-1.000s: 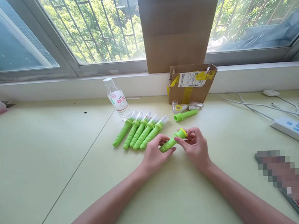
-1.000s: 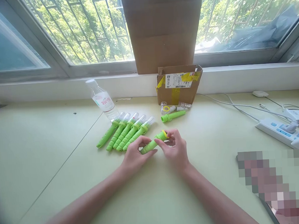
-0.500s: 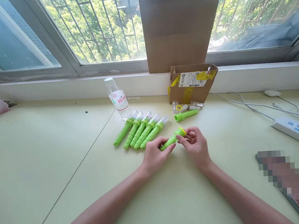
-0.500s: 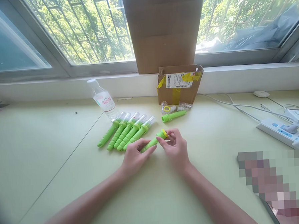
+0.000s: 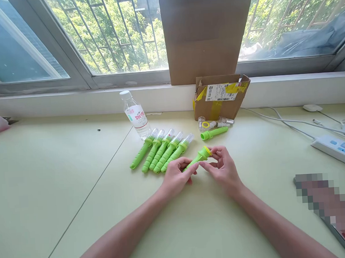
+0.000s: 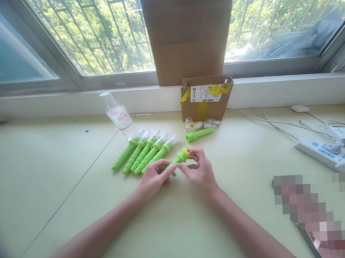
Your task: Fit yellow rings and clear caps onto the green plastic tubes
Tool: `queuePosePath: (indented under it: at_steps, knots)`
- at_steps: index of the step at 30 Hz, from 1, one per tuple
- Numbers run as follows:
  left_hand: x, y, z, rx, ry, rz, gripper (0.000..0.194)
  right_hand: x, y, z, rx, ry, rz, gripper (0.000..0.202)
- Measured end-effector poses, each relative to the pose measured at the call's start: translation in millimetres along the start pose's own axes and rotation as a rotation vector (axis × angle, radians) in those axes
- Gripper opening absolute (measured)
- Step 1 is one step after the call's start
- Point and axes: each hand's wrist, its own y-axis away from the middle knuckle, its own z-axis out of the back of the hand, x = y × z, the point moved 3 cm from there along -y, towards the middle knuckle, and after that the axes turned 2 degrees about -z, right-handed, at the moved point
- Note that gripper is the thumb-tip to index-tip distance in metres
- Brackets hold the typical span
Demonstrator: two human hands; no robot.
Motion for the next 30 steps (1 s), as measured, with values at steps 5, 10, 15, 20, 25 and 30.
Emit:
queuePosePath:
  at_steps: [5, 10, 15, 20, 25, 30]
  knots:
    - [-1.9, 0.4, -0.5, 0.058, -0.031, 0.016, 0.035, -1.6, 1.7, 1.2, -0.066, 0.046, 0.010, 0.033]
    - [-2.6, -0.2, -1.1, -0.101, -0.246, -0.158, 0.035, -1.4, 3.3, 1.0, -0.123, 0.036, 0.019, 0.032]
    - [2.2, 2.8, -2.0, -0.360, -0.499, -0.327, 0.025, 0.8, 3.6, 0.8, -0.155, 0.034, 0.013, 0.032]
    - [3.7, 5.5, -1.5, -0.372, -0.447, -0.348, 0.022, 0.5, 2.8, 1.8, -0.141, 0.039, 0.005, 0.032]
    - [2.0, 3.3, 1.8, -0.301, -0.342, -0.246, 0.027, -1.7, 0.3, 2.1, -0.061, 0.034, -0.012, 0.036]
    - [2.2, -0.1, 4.0, -0.206, -0.212, -0.142, 0.032, -4.1, -0.9, 2.7, -0.008, 0.026, -0.024, 0.032]
